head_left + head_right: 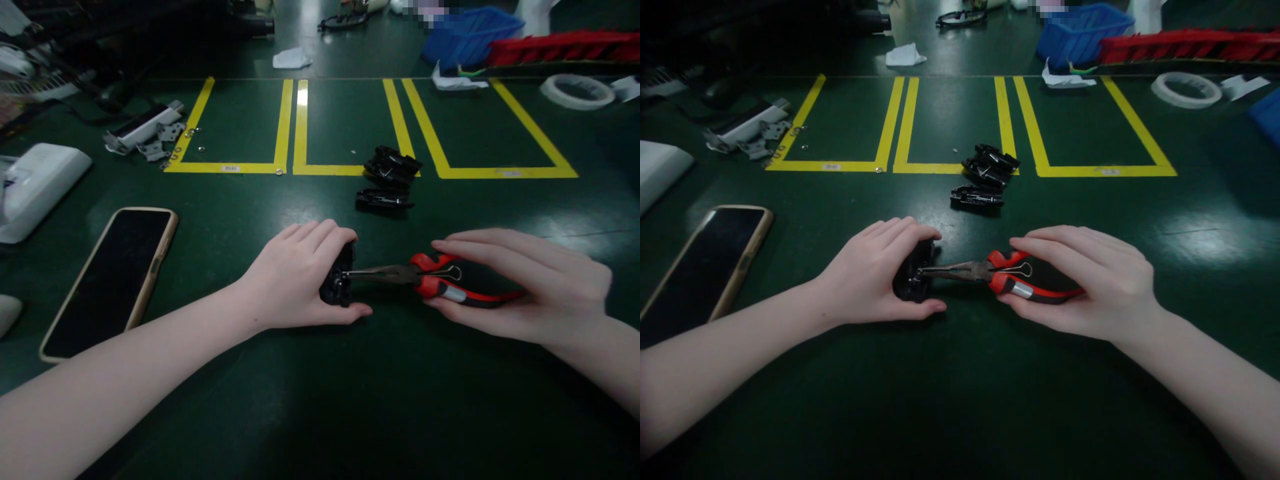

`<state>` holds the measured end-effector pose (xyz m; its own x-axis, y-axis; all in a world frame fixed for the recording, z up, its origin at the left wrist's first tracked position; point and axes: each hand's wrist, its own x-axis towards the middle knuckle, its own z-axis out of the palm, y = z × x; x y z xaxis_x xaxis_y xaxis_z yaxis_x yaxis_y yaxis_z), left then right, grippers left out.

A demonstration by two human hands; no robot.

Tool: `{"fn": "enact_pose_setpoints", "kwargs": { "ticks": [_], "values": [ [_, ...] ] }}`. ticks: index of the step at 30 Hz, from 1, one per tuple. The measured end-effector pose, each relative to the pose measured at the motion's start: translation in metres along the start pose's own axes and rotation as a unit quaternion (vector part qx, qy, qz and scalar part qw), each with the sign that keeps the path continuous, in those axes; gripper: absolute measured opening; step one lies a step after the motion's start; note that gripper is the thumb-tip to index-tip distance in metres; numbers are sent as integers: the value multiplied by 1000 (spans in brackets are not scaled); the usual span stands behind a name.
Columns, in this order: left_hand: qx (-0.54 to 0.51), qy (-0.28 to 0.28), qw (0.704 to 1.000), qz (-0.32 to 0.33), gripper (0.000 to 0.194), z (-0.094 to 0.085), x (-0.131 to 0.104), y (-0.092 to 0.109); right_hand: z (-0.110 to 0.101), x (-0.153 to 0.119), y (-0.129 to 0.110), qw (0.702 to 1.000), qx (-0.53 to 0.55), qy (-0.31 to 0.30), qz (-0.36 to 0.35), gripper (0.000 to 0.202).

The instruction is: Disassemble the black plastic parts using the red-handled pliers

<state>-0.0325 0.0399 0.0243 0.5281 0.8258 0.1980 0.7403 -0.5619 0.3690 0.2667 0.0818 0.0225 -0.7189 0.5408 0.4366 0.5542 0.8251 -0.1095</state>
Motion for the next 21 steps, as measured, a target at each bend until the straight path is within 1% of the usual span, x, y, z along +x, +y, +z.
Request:
{"fn": "enact_pose_setpoints", "kwargs": {
  "ticks": [5, 9, 12, 14, 15, 17, 19, 21],
  "values": [
    [2, 0, 1000, -8, 71, 0, 0, 0, 0, 4, -3, 1000, 16, 13, -8, 56],
    [1, 8, 1000, -1, 70, 1, 0, -2, 1, 5, -5, 1000, 4, 7, 1, 48],
    [5, 12, 1000, -1, 69, 1, 1, -2, 1, 6, -3, 1000, -9, 15, -23, 43],
    [3, 10, 1000, -11, 68, 1, 1, -2, 0, 6, 0, 998, -11, 29, -50, 44],
    [-2, 7, 1000, -16, 67, 1, 2, -2, -1, 6, 1, 998, -12, 32, -52, 46],
    [-13, 4, 1000, -23, 67, 0, 3, -1, -3, 6, 1, 999, -15, 22, -30, 50],
    [-19, -1, 1000, -25, 67, -1, 3, 0, -5, 5, 1, 1000, -19, -2, 5, 50],
    [-22, -2, 999, -23, 67, -1, 3, 0, -7, 5, 1, 1000, -21, -11, 7, 50]
  ]
}}
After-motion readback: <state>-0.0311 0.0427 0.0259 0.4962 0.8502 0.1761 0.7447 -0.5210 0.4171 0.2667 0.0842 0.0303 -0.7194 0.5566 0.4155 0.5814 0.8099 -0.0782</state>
